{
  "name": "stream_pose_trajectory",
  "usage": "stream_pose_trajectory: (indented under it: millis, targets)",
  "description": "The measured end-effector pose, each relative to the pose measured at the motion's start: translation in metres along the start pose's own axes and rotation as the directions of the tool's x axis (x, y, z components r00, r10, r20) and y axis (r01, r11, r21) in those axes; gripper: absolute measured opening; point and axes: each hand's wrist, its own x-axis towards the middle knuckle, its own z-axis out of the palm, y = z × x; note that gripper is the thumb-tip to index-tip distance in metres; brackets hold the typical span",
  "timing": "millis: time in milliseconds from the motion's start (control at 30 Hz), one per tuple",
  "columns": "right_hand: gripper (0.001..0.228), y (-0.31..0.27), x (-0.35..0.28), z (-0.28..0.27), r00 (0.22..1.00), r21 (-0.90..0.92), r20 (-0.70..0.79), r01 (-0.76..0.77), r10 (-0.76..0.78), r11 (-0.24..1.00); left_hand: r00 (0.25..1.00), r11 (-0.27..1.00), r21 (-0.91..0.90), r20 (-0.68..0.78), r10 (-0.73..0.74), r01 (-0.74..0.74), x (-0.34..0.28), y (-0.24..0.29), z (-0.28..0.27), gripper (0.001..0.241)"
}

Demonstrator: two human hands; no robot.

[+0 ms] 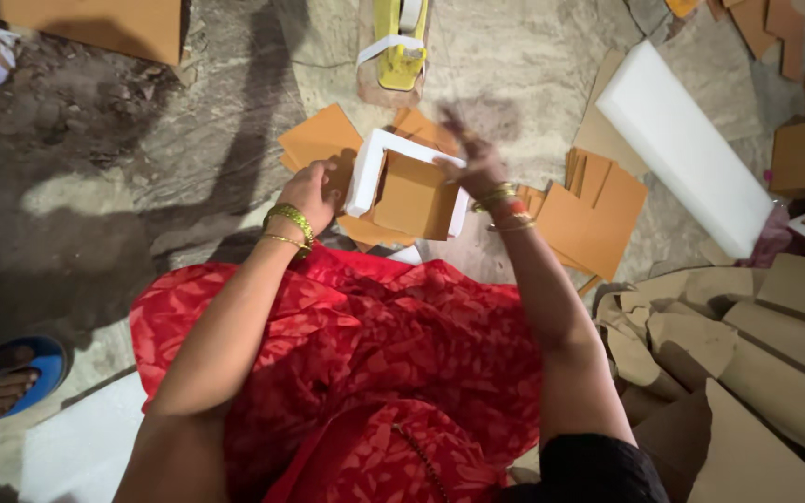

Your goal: The person folds cardboard sheets into boxes and secures them by hand using tape from a dispenser.

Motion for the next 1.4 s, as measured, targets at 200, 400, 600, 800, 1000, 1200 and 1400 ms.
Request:
stream_pose_trajectory:
  millis: [200,400,600,800,1000,1200,1400]
  targets:
    - [0.067,0.055,-0.057,-0.010,0.896,0.168,-0.112,-0.409,0.430,0.897,0.974,0.981,-0.023,-0.129,0.188,-0.193,0.017,-0.001,0.032,0.047]
    - [0.103,0.057,-0.094,0.034,0.948,-0.252,-0.146,-0.312,0.283,0.916,0.959,0.957,-0.108,-0.122,0.257,-0.270,0.017,0.013,0.057,0.069]
    - [0.133,0.036,-0.073,0.052,0.859,0.119,-0.061,-0.499,0.508,0.858,0.951,0.950,-0.107,-0.141,0.276,-0.292,0.020,0.030,0.056,0.082]
    - [0.132,0.047,-0.068,0.062,0.919,0.080,-0.160,-0.353,0.361,0.932,0.932,0.908,0.224,-0.002,0.362,-0.353,0.048,0.055,0.059,0.060]
    - [0.128,0.047,-0.065,0.063,0.909,0.086,-0.163,-0.374,0.383,0.923,0.891,0.830,0.325,0.125,0.437,-0.453,0.064,0.046,0.076,0.044]
    - [0.122,0.048,-0.061,0.061,0.906,0.065,-0.117,-0.402,0.407,0.913,0.867,0.830,0.272,0.034,0.497,-0.487,0.066,0.033,0.087,0.042]
    - [0.099,0.028,-0.036,0.033,0.984,-0.481,-0.178,-0.097,0.011,0.872,0.887,0.854,0.255,0.031,0.461,-0.453,0.063,0.035,0.086,0.041]
